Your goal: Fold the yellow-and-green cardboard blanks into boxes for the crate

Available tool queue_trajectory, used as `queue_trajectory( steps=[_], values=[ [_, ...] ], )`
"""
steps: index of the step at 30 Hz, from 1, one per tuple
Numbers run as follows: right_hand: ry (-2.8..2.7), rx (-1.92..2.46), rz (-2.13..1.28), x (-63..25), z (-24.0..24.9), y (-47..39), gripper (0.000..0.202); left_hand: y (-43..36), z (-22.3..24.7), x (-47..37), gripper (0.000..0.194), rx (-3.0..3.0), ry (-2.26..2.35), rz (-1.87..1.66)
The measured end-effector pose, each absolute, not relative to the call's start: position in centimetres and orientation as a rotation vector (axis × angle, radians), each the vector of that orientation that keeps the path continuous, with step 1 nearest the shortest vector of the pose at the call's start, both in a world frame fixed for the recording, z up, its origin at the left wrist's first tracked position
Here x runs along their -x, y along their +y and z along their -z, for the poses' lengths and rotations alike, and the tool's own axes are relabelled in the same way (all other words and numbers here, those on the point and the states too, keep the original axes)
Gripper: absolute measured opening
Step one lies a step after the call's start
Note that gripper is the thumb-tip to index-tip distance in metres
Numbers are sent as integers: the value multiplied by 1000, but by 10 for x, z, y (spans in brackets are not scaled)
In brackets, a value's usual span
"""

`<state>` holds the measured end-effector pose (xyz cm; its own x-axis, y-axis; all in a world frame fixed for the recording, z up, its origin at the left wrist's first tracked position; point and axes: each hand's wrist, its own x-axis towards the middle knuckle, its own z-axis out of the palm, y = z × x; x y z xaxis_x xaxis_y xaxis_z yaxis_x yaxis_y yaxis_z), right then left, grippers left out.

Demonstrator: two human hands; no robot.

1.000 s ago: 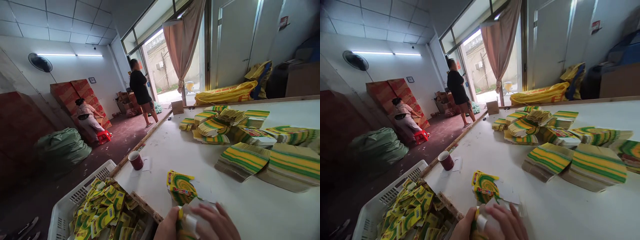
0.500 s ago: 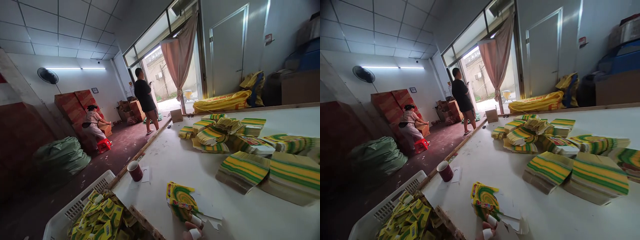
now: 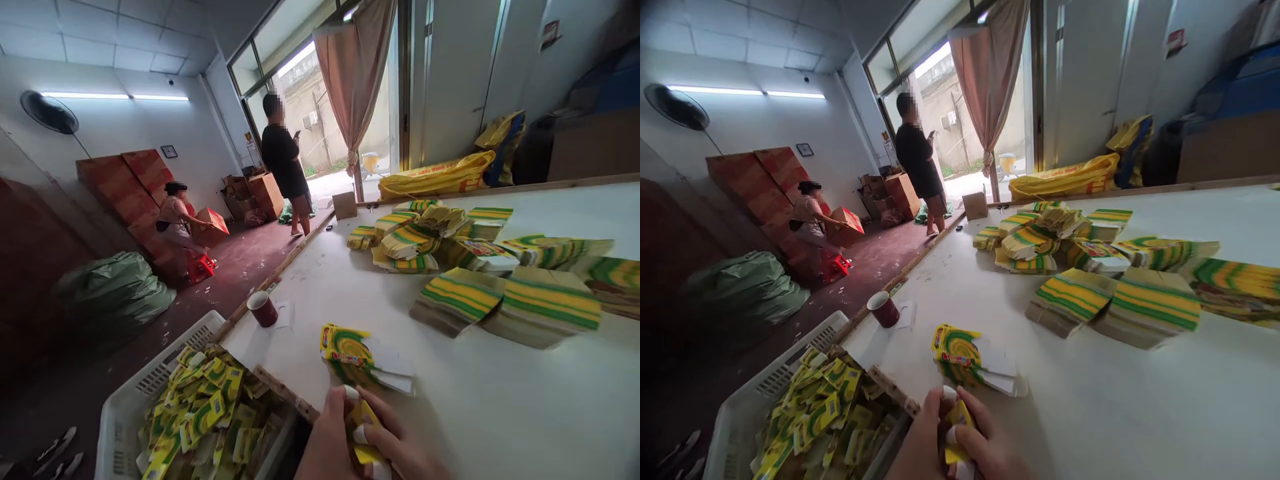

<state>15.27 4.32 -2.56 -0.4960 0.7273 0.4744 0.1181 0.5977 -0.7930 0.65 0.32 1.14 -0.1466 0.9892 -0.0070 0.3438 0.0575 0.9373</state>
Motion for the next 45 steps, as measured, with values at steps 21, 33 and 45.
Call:
queue_trajectory(
  steps=[21, 33, 45],
  values=[
    [-1781, 771, -868, -178, 2, 48, 20, 2, -24, 14, 55, -922, 1427, -1332],
    [-1794, 1017, -815, -155, 7, 67, 44, -30, -49, 112, 48, -948, 2438, -1525],
    [-1910, 1283, -548, -127, 15, 112, 39, -16, -19, 103, 60, -1039, 2146, -1444]
  ],
)
